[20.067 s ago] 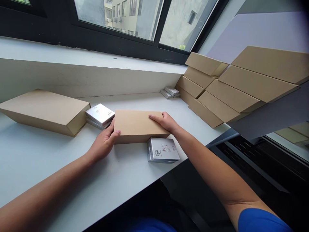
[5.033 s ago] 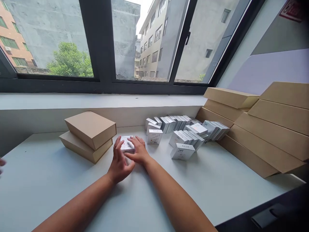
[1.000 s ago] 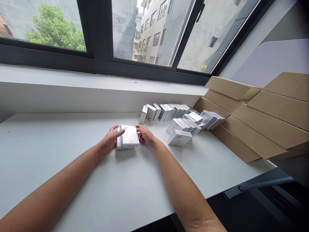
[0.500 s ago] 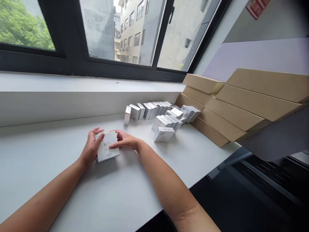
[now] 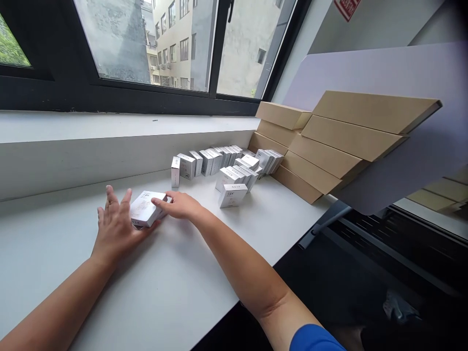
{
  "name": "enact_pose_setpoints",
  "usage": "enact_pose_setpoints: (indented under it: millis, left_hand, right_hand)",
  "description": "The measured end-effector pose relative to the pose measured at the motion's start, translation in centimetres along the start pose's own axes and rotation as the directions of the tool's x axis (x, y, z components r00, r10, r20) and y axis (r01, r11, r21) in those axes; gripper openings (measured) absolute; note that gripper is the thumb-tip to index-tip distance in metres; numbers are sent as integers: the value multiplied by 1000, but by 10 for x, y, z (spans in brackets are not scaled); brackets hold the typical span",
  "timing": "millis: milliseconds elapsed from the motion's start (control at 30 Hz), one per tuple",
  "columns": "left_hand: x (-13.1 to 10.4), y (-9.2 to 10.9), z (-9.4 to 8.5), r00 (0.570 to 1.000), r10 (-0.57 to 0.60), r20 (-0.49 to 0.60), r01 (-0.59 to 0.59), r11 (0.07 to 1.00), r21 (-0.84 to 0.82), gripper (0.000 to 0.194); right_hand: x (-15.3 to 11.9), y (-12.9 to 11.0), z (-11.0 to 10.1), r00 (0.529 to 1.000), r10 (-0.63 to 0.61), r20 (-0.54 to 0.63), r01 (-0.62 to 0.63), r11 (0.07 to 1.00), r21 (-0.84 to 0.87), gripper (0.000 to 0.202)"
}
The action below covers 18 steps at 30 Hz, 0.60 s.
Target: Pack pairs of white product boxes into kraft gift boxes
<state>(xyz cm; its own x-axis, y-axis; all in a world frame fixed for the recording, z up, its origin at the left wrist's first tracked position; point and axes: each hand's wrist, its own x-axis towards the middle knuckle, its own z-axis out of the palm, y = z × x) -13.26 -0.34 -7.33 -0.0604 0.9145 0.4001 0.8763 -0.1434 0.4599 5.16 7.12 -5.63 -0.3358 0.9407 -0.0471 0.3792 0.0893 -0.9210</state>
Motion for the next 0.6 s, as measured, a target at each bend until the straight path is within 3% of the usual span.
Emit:
enact_pose_setpoints:
  millis: [67,133,233,300,367,433,500,600]
  left_hand:
    - [0,0,0,999,39,35,-40,999,26,120]
    - [0,0,1,994,56,89,-59,998,30,111]
    - [1,0,3,990,8,141,-5,1000,-19,94]
    - [1,-1,4,988,-22,156,33,997,-63,87]
    - [1,-2,5,985,-33,168,51,994,-101,82]
    - [1,-2,5,983,-52,179,76,989,-126,81]
    - [0,-3,5,978,-73,195,99,987,-130,80]
    - [-1,-3,4,976,-81,200,108,986,-128,82]
  right_hand:
    - [-18,-10,-16,992,-64,-111,53,994,-100,55]
    - [-40,-22,-39,961,-143,-236,95,975,-203,55]
    - [-63,-35,-93,838,-294,-460,97,909,-404,47]
    - [-65,-34,-133,749,-357,-558,7,847,-532,42]
    - [-57,-25,-166,771,-290,-567,-103,822,-560,43]
    - [-47,-13,-187,865,-149,-478,-168,813,-557,51]
    - [-39,-3,-193,916,-72,-396,-198,776,-599,58]
    - [-34,0,-188,925,-39,-378,-253,682,-687,67]
